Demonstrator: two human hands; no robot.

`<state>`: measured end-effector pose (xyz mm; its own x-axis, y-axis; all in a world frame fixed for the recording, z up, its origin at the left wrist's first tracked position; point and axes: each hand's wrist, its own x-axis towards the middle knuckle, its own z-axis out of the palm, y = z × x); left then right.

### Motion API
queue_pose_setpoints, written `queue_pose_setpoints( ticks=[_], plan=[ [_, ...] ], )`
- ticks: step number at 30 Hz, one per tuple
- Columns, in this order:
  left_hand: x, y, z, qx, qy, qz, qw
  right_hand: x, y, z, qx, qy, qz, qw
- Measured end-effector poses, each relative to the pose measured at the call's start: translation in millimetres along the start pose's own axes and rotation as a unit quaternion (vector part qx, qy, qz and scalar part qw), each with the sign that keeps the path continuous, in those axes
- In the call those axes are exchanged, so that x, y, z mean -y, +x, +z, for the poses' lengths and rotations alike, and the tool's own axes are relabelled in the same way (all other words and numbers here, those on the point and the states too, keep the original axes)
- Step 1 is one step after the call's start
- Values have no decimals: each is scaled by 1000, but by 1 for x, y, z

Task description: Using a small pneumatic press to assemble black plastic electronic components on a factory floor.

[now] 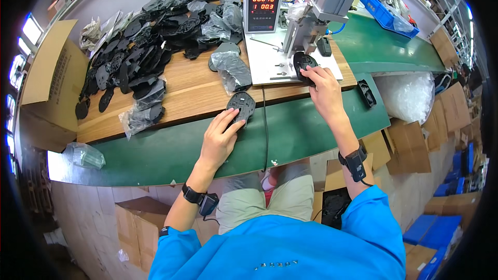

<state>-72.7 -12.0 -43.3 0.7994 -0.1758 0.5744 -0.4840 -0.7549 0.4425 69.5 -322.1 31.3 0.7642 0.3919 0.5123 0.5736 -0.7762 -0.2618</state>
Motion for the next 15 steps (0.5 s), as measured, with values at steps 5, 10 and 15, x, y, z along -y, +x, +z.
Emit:
queue_pose_setpoints(
  ticks=[5,10,15],
  plan=[
    [0,2,1,-4,-11,-11,1000,3,4,-3,14,-34,-16,999],
    [-5,4,-1,-37,-17,-25,999,1,-1,0,-3,-25,-6,1000],
    [-2,2,-1,-35,4,-21,999,0,-3,3,-10,-23,-3,1000]
  ],
)
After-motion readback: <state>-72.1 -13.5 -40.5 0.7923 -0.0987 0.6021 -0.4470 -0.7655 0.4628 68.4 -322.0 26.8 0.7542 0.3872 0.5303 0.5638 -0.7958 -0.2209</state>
